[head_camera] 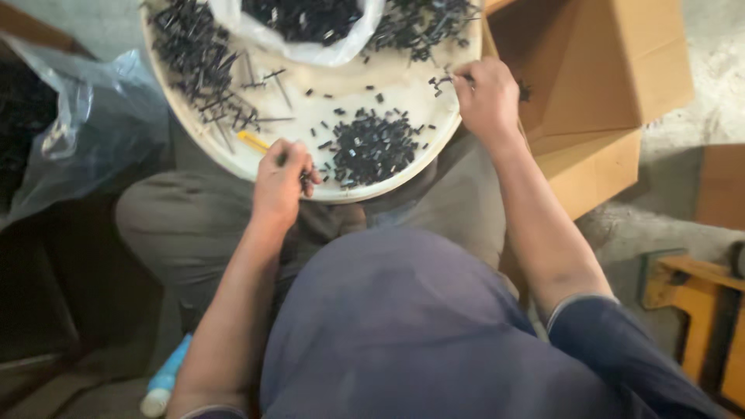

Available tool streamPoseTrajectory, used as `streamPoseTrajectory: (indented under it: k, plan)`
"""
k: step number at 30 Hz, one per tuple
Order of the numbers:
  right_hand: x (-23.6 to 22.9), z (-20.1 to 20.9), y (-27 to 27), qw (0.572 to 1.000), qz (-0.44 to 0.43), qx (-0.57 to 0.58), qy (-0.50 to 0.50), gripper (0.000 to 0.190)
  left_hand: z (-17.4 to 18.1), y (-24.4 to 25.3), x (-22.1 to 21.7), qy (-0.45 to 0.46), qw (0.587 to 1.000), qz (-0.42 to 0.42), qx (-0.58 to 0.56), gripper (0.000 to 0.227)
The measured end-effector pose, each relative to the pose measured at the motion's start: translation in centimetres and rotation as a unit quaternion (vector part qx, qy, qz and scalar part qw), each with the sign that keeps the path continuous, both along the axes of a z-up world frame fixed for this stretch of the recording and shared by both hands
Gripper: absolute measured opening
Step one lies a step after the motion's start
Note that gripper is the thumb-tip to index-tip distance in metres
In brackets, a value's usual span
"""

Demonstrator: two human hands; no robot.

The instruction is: The person sits on the floor and repeatedly picks up small black plastic fastener components from a white basin, then presses them together to form complete fasteners. The assembled fasteners are placed back into the basin. A yellow utility knife and a plastic bag of parts are visible nearby.

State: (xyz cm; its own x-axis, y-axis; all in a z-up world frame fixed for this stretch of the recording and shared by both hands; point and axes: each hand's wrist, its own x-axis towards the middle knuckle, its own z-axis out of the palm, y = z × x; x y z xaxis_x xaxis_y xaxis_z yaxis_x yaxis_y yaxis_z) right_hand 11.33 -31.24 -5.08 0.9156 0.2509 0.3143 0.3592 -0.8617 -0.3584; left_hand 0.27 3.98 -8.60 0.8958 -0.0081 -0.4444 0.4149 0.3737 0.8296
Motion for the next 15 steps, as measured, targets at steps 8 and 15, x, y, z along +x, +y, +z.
streamPoseTrajectory:
  k: [8,15]
  plan:
    - [-7.3,6.4,9.3,0.992,0.108,0.038,0.046,0.013,5.8,-4.8,0.2,-0.368,0.787,-0.119,0.481,0.031]
    - [-8.3,7.9,11.1,0.95,0.148,0.195,0.194,0.019,7.9,-3.7,0.3,-0.401,0.761,-0.12,0.496,0.017]
